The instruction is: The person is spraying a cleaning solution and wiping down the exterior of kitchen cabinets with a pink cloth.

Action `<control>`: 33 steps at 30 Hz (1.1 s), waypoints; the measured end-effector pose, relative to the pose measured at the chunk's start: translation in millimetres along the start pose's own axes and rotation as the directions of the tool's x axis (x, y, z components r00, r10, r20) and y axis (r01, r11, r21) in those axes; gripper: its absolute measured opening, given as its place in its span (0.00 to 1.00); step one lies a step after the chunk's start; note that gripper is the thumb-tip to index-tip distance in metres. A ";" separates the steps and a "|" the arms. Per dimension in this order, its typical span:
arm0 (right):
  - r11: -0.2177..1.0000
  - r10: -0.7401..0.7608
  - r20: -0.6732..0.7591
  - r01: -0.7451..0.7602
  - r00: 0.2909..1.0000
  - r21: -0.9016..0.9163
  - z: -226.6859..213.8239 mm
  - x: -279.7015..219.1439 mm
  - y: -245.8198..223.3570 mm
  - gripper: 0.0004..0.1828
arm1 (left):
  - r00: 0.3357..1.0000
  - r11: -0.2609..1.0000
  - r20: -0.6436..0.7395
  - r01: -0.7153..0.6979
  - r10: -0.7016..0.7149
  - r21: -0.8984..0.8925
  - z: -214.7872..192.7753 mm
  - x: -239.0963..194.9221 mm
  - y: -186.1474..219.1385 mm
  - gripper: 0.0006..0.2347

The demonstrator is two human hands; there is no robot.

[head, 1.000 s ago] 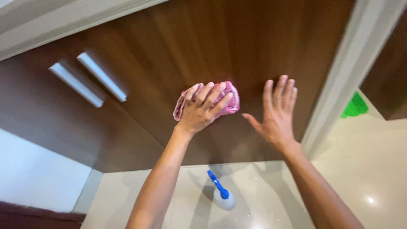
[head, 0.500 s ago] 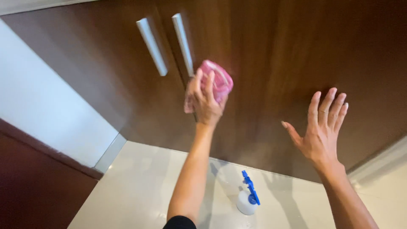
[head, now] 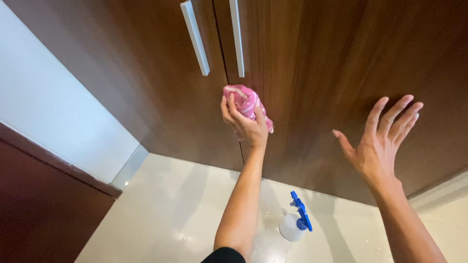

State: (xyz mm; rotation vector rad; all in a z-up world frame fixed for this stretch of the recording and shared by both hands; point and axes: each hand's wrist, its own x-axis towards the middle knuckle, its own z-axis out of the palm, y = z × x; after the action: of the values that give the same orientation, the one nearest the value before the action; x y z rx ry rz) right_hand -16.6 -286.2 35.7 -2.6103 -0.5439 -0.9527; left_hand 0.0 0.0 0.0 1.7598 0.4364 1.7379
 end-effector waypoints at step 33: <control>0.991 -0.093 -0.036 0.096 0.995 0.088 0.8 -3.3 31.6 0.60 | 0.549 0.678 0.437 -0.701 0.712 -0.223 12.4 -79.3 -8.3 0.34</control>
State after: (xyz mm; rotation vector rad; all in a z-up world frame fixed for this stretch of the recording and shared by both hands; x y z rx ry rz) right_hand -4.3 -314.5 28.0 -2.5049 -0.6912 -0.9738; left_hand 7.4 -45.9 -65.9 2.4731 -0.6298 1.6251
